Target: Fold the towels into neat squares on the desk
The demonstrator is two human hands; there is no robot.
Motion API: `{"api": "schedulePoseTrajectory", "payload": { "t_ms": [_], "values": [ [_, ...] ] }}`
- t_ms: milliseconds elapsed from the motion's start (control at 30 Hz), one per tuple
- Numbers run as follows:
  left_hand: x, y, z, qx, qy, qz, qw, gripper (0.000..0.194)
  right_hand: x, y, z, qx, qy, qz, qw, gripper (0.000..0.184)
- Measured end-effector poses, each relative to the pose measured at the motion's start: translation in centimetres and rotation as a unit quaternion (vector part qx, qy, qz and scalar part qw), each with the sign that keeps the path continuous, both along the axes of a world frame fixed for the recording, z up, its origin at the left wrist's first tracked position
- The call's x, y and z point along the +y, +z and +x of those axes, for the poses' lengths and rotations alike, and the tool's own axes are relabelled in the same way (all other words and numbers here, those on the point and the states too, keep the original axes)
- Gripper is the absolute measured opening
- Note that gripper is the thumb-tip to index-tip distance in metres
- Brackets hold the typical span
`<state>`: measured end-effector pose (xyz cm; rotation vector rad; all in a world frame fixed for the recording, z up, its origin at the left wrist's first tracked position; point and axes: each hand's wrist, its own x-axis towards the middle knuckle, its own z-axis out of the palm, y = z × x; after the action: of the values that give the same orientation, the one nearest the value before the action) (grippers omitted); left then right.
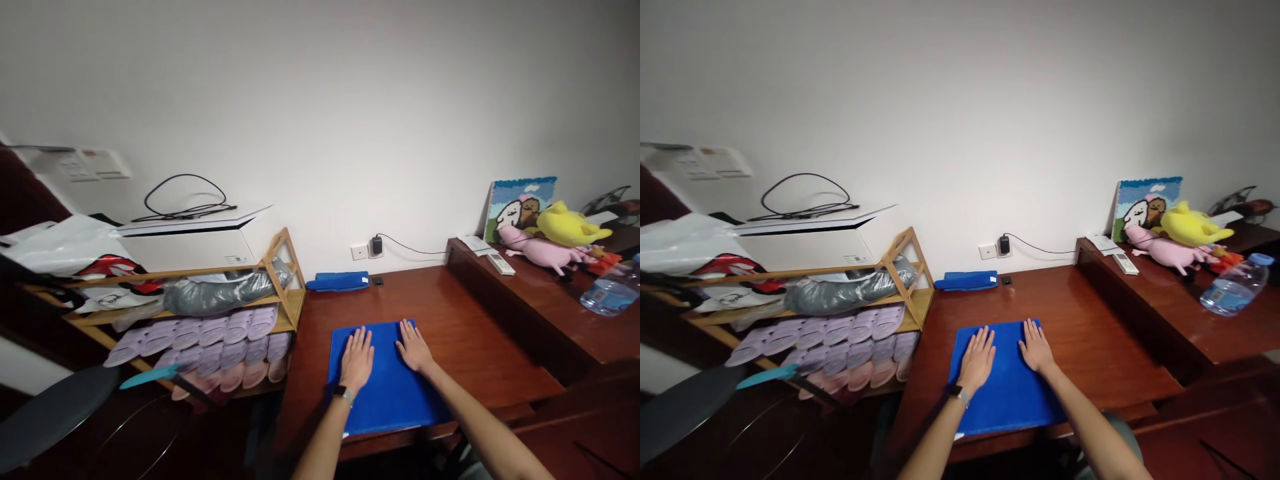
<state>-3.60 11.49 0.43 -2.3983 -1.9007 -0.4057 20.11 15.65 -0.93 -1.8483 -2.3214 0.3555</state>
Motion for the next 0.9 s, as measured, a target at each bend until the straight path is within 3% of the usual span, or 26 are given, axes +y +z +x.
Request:
{"api": "schedulePoseTrajectory", "payload": {
  "t_ms": [167,267,433,567,633,733,900],
  "values": [
    [-5.4,-2.2,3.5,-0.029,-0.053,-0.012,0.998,0.055,-7.0,-3.1,-0.3,0.018,0.009,0.047,0.999,0.073],
    [-6.3,-2.5,3.1,-0.025,-0.049,-0.036,0.998,0.057,-8.4,-2.9,-0.3,0.015,0.023,0.040,0.999,0.074],
    [-6.3,-2.7,-1.4,-0.001,0.017,-0.021,1.000,0.061,-7.8,-1.5,-0.2,0.025,0.037,0.035,0.998,0.074],
    [-6.8,-3.1,-6.0,0.016,0.072,-0.010,0.997,0.064,-7.8,-1.3,-0.3,0.022,0.031,0.027,0.999,0.075],
    [-6.9,-2.8,-7.0,0.023,0.085,-0.004,0.996,0.063,-8.0,-1.3,-0.4,0.014,0.027,0.020,0.999,0.075],
    [-6.7,-2.0,-5.1,0.028,0.077,0.009,0.997,0.059,-8.1,-1.3,-0.7,0.012,0.017,0.022,1.000,0.074],
    [-6.4,-1.3,3.8,-0.015,-0.033,-0.007,0.999,0.056,-8.1,-1.5,-0.7,0.008,0.016,0.023,1.000,0.073]
  ]
}}
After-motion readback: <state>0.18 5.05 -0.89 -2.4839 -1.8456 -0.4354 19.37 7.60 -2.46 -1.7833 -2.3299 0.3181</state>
